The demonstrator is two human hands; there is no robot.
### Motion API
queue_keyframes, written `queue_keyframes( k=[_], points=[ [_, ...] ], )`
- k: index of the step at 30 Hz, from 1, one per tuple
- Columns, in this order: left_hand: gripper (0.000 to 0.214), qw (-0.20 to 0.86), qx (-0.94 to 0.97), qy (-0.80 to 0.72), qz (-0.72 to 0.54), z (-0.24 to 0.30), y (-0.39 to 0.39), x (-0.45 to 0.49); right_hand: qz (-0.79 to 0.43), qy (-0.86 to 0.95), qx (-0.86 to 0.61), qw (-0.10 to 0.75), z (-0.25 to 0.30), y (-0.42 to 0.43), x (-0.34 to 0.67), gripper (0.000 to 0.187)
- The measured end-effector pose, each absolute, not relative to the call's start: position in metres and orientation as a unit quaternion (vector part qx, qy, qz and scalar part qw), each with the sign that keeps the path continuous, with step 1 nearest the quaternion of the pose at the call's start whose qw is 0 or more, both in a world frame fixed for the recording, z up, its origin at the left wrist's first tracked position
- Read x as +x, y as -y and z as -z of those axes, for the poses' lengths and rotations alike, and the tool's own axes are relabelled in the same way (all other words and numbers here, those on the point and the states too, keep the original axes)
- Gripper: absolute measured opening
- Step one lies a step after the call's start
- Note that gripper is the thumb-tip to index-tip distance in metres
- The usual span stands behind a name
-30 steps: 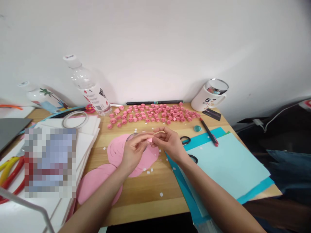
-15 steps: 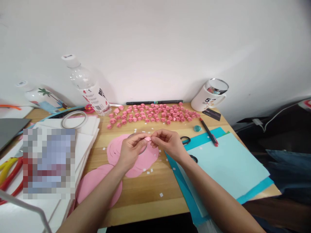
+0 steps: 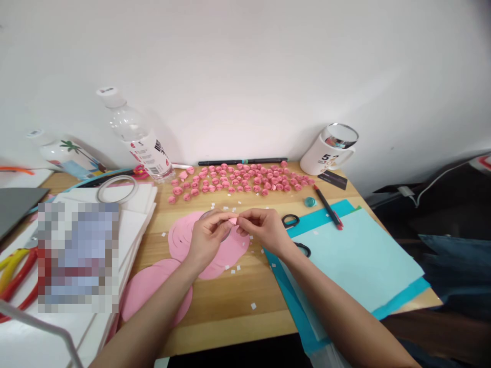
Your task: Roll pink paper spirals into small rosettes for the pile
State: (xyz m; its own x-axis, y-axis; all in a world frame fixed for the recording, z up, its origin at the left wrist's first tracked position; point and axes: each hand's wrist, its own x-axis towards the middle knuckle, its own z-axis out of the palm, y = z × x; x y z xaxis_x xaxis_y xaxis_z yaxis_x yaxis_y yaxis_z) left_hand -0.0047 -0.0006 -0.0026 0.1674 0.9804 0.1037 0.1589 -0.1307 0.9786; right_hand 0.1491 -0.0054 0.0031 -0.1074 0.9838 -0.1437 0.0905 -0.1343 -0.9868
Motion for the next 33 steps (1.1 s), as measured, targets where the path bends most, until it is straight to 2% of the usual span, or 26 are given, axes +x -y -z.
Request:
queue_keyframes(
  k=[15,21,28,33],
  points=[
    [0.011,0.498,0.570,-0.477,-0.446,0.0033,-0.0011,-0.0064,-0.555,0.525,-0.501,0.406,-0.0046,0.0048,0.1522,0.028],
    [0.011,0.492,0.577,-0.485,-0.435,0.0033,-0.0010,-0.0060,-0.546,0.529,-0.512,0.399,-0.0045,0.0047,0.1514,0.023],
    [0.011,0.491,0.585,-0.480,-0.431,0.0028,-0.0012,-0.0053,-0.475,0.565,-0.538,0.407,-0.0012,0.0068,0.1487,0.015],
    [0.013,0.551,0.486,-0.479,-0.480,0.0030,-0.0022,-0.0042,-0.472,0.541,-0.548,0.429,-0.0013,0.0034,0.1558,0.014]
  ],
)
